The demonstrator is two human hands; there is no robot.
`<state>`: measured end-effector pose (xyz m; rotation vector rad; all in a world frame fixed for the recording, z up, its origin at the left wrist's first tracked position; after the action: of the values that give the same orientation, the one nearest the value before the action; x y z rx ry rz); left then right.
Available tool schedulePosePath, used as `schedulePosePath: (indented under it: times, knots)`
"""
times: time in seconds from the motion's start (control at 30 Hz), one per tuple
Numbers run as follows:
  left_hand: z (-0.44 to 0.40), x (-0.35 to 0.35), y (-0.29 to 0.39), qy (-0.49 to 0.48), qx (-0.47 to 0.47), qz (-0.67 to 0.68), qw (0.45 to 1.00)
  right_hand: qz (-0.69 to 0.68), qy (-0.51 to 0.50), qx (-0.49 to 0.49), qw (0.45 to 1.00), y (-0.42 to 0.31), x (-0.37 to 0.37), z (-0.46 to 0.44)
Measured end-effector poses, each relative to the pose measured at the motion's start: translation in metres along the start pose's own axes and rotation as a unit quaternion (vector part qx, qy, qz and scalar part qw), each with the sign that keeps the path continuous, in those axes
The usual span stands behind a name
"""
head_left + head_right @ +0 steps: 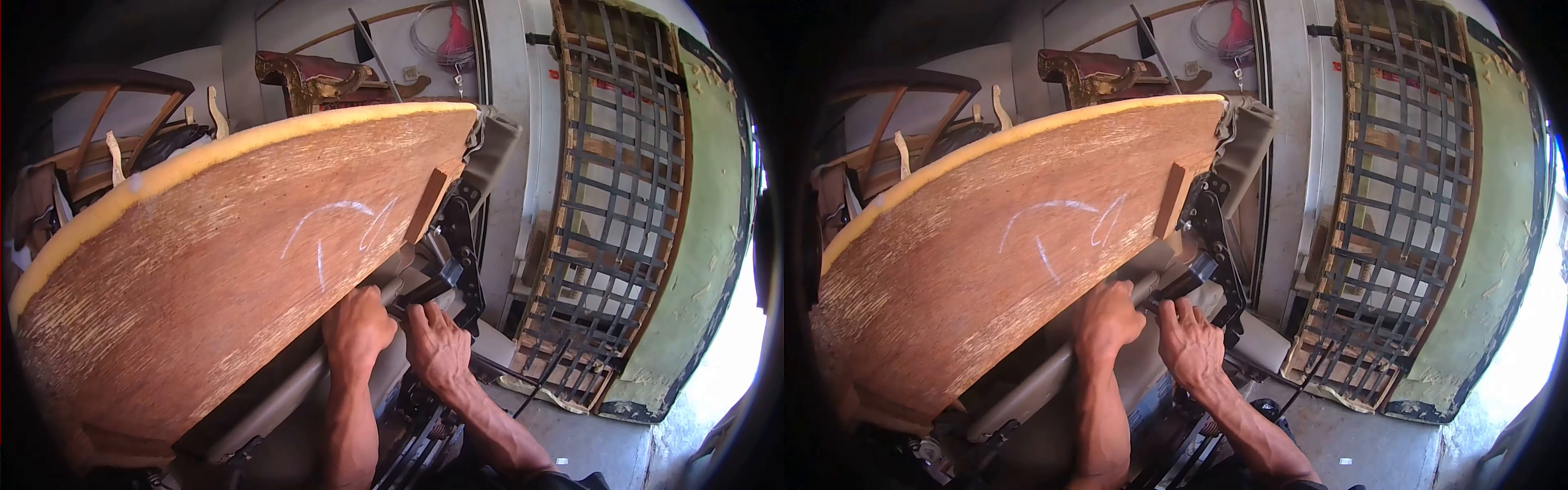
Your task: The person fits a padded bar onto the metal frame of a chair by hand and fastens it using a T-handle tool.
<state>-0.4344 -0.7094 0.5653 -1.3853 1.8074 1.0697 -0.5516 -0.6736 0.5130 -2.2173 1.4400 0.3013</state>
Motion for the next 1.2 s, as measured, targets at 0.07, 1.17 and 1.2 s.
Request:
schedulePosePath:
  times: [0.07,1.17,1.2]
  knots:
    - [-0.001,0.001,0.0,0.004,-0.001,0.003,1.0,0.008,0.028,-0.026,0.999,0.0,0.002,0.002]
    - [0.001,0.002,-0.002,-0.002,0.005,0.0,1.0,-0.004,0.015,-0.023,1.0,0.006,0.012,0.006]
    - [0.002,0.001,-0.001,-0.005,0.007,-0.005,1.0,0.0,0.011,-0.028,1.0,0.007,0.014,0.007]
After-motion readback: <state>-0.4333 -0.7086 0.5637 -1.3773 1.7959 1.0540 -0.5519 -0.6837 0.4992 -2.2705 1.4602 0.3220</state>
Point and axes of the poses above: each hand's wrist, its own z-axis away from the middle knuckle, its own x-axis out of the palm, y = z × x, the point moved 7 cm from there along -z, towards the middle knuckle, and after that the axes turned 12 degrees about y, right-handed, at the moved point
